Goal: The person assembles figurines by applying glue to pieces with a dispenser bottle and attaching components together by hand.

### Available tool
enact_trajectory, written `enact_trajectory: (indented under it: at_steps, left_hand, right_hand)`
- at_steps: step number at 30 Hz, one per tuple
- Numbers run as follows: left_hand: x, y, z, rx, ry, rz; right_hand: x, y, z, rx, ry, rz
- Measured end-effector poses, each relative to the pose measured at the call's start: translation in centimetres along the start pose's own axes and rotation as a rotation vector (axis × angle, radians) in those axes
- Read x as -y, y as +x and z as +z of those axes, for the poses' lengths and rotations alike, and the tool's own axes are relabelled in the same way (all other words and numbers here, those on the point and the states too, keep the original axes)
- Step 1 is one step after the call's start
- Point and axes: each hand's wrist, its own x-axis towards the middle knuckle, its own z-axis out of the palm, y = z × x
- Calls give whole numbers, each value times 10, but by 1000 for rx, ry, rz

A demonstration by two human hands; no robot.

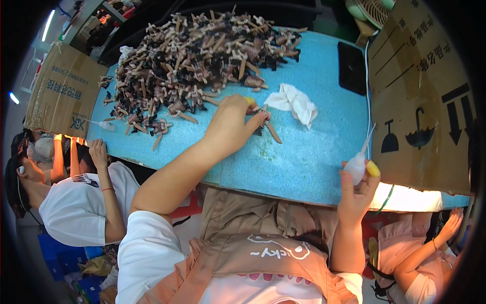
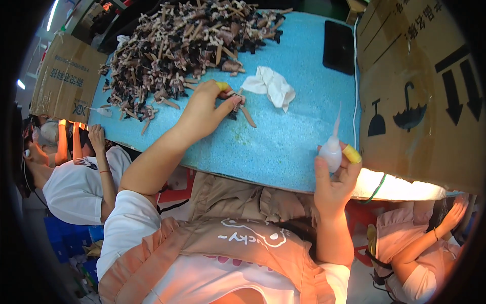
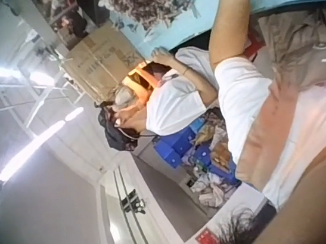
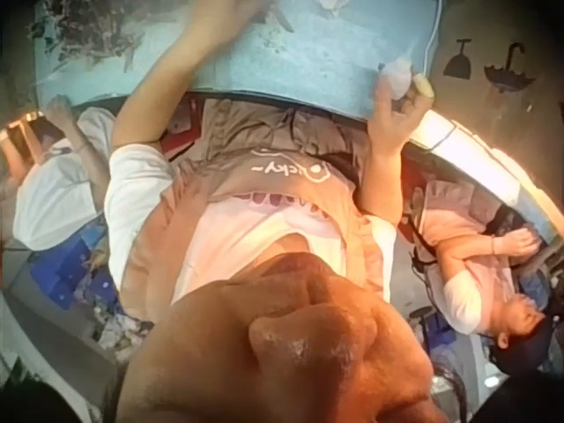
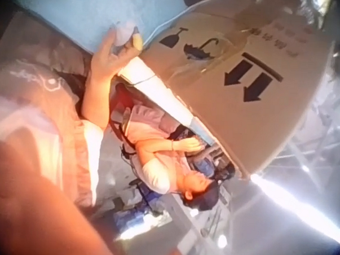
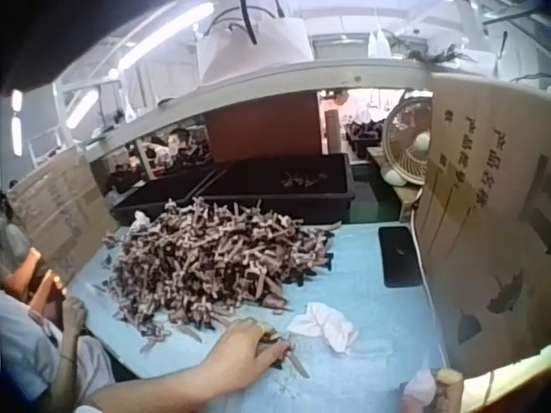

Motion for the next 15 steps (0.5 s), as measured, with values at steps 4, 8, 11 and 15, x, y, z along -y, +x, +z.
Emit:
enact_trajectory:
  at_steps: [4,8,11,15]
  left_hand:
    - [-21,-19,5,128,-595,-381]
    - [-55,-40,17,30,-1309,-396]
    - [-87,-46,22,86,-1637,-373]
    - [-99,-55,27,138,-1551,-238]
  right_hand:
    - [10,-10,-11,40,165,10]
    - [30,-34,-11,-45,349,14]
    - [33,-42,-8,-75,141,-435]
    - [44,-59,7,-116,114,-597]
